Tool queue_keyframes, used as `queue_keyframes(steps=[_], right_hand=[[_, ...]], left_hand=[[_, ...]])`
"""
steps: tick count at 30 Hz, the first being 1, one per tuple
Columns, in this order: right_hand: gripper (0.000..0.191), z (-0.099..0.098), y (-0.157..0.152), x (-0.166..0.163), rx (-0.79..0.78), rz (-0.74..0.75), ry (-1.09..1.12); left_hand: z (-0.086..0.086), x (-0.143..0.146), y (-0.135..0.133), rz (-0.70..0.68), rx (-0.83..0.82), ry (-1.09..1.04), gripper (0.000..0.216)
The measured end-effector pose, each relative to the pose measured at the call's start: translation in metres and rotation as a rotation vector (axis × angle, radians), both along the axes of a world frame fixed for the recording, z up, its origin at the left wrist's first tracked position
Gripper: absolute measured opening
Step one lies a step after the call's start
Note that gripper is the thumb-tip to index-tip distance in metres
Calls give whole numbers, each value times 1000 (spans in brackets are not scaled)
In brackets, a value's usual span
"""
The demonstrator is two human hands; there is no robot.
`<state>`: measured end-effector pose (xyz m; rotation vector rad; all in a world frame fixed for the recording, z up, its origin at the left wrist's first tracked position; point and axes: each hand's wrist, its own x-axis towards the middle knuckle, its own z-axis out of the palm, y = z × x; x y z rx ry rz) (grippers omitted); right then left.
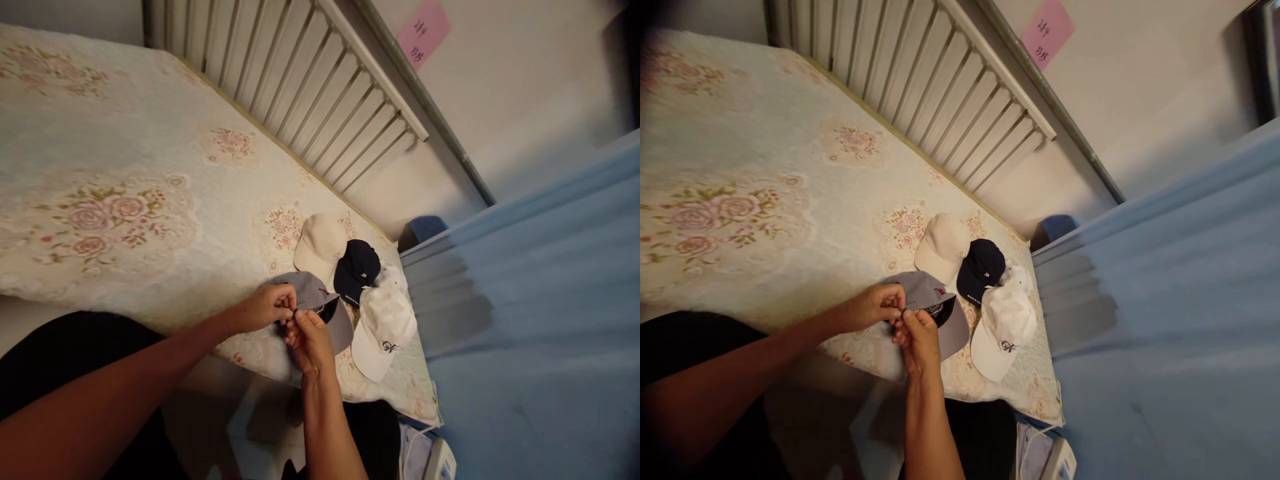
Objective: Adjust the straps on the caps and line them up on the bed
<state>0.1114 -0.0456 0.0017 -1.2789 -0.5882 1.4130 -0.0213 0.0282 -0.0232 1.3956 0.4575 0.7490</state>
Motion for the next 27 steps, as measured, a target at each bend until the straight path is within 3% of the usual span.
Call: queue_keyframes(steps=[4, 11, 23, 27], right_hand=[[35, -6, 4, 0, -3, -72, 124], [35, -6, 7, 4, 31, -145, 113], [32, -5, 9, 7, 45, -166, 116], [29, -2, 10, 8, 60, -138, 87]], left_hand=[[0, 2, -2, 62, 16, 40, 13], [3, 1, -6, 64, 103, 96, 14], [13, -3, -9, 81, 121, 51, 8], [14, -6, -7, 179, 230, 62, 10]])
